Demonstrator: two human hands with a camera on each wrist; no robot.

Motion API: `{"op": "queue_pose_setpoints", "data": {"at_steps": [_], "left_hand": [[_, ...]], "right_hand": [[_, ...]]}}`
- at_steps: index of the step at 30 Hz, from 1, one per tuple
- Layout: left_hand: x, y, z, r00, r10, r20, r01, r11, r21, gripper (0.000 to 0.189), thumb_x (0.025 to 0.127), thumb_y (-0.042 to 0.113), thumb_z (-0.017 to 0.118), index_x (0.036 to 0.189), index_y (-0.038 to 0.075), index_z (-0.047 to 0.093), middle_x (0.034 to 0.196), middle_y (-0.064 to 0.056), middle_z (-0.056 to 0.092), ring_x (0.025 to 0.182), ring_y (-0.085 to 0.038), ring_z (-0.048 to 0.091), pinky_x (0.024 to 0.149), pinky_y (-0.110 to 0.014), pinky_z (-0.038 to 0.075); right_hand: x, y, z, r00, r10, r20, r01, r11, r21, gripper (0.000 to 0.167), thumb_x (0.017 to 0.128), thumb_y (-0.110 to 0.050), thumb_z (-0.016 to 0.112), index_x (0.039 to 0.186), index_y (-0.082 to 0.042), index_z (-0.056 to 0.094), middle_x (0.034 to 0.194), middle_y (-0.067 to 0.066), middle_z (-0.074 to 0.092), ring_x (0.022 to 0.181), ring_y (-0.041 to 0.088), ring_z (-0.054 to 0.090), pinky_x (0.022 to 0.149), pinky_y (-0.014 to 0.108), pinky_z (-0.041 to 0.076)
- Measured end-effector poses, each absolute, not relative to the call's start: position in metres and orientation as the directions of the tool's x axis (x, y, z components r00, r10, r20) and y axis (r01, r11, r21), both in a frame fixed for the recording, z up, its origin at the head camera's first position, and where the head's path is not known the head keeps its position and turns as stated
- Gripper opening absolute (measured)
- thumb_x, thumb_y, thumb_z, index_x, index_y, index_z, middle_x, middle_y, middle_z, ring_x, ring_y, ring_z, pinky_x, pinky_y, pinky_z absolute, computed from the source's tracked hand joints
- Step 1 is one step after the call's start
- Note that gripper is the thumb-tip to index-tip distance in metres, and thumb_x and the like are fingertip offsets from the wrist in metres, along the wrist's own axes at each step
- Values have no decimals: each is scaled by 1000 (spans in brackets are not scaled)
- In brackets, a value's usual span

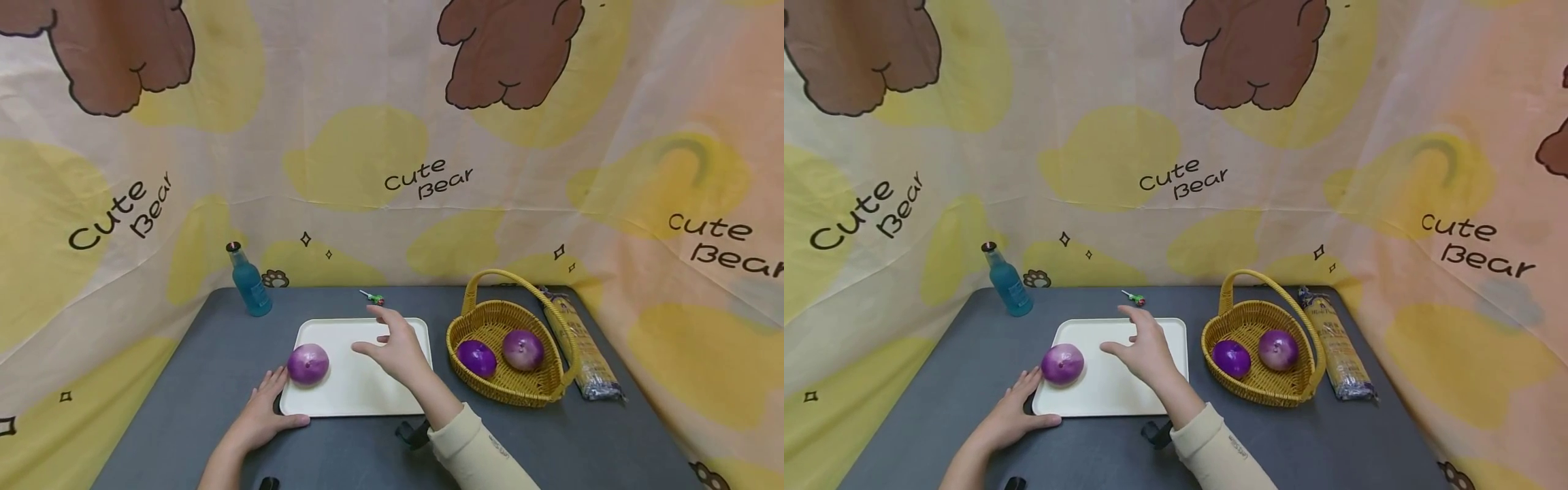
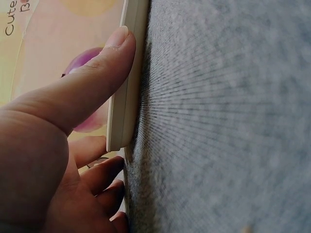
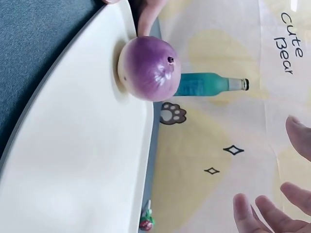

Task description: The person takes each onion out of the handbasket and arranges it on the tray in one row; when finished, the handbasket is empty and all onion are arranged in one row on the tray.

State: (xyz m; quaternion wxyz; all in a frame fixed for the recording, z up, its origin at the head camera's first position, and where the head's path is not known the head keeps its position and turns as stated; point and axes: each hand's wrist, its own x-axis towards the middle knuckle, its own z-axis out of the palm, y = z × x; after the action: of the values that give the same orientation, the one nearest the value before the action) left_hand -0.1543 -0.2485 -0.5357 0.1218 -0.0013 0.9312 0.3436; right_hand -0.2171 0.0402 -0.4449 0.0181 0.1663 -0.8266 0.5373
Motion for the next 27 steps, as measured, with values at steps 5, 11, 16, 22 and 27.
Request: {"op": "queue_pose_setpoints", "data": {"at_steps": [5,11,16,22,27], "left_hand": [[-154,-249,-536,-970,85,-226,-84,760,644,119,73,48,88,157,-7,23,164,-31,15,152,-51,0,117,-73,-1],[-154,-249,-535,-971,85,-224,-81,762,643,120,73,48,88,157,-6,22,164,-31,15,152,-52,1,117,-73,-1],[-154,-248,-535,-971,86,-225,-81,764,641,120,73,49,88,156,-7,23,163,-32,16,152,-52,1,117,-73,0],[-154,-249,-533,-969,85,-231,-86,761,643,120,73,48,88,157,-7,22,164,-31,15,152,-51,0,117,-73,-1],[-153,-248,-534,-969,91,-229,-81,760,645,120,74,48,87,156,-8,22,164,-31,14,152,-51,0,117,-73,-1]], "right_hand": [[-216,50,-443,-939,-242,246,-322,362,-874,77,80,-26,88,147,-12,51,144,11,57,130,28,57,92,39,59],[-212,65,-443,-942,-225,250,-321,373,-871,73,82,-28,86,146,-17,53,143,9,57,130,29,56,92,41,59],[-210,78,-444,-949,-195,247,-305,375,-875,71,83,-27,85,145,-16,53,146,8,56,131,30,56,93,44,58],[-213,90,-447,-950,-181,255,-306,373,-876,70,83,-27,85,145,-15,54,146,9,56,132,32,55,94,46,58],[-213,103,-451,-958,-154,241,-283,379,-881,71,83,-24,85,145,-15,53,147,8,56,133,33,54,95,45,57]]}}
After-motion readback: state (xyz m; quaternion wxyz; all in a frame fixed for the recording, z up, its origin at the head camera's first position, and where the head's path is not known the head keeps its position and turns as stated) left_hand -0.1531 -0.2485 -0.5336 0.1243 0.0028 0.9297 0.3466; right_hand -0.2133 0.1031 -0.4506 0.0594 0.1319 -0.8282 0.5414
